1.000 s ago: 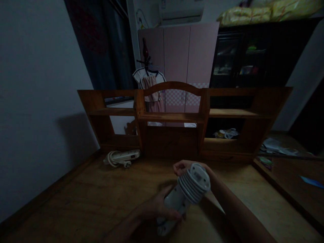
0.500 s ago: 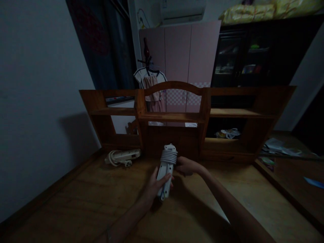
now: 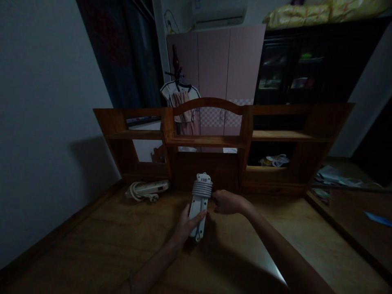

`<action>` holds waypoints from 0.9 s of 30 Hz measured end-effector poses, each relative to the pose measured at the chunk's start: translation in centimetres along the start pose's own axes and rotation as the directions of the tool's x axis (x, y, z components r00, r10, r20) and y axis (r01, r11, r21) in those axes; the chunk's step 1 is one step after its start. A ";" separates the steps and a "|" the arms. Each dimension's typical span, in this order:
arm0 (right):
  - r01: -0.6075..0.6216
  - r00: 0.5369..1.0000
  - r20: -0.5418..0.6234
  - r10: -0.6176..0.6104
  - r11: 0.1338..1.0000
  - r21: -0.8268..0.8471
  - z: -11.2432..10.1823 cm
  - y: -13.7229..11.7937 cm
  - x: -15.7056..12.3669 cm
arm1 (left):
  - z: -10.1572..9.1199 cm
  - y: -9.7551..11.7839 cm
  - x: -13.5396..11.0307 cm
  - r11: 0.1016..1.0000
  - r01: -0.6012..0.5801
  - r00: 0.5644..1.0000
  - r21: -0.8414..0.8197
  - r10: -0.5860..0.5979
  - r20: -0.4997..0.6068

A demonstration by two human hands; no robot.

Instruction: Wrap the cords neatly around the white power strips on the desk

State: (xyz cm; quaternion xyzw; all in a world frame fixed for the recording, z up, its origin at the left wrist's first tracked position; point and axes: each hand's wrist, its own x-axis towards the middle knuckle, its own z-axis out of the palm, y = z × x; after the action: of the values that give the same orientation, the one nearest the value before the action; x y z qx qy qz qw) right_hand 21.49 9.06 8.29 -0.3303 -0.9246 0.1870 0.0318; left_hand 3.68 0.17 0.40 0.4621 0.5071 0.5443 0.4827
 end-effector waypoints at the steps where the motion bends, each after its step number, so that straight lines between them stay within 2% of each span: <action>1: 0.005 0.999 -0.036 -0.006 1.000 -0.018 0.0 -0.2 0.0 | 0.0 0.1 0.0 1.000 0.006 1.000 0.006 -0.006 -0.005; 6: -0.016 0.988 -0.152 0.009 0.999 -0.050 -0.4 -0.8 -0.2 | -0.1 0.5 0.1 1.000 -0.020 0.999 0.017 0.021 -0.047; 17: 0.098 0.941 -0.337 -0.041 0.983 0.155 -0.5 -3.5 -1.6 | 0.2 0.9 0.4 0.992 0.048 0.997 -0.113 -0.055 -0.052; 21: 0.114 0.916 -0.400 -0.043 0.981 0.155 -0.9 -3.5 -1.1 | 0.3 0.3 0.6 0.990 0.013 1.000 -0.139 -0.015 -0.007; 27: 0.158 0.896 -0.429 -0.110 0.985 0.076 -0.5 -3.6 -0.2 | 0.3 -0.4 0.8 0.984 0.056 0.997 -0.167 -0.047 0.053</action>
State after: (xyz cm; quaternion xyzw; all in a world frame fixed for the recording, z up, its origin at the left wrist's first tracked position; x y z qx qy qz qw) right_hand 19.57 6.59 10.10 -0.2963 -0.9046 0.1582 0.2624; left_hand 3.90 1.01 0.01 0.4196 0.4591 0.5611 0.5462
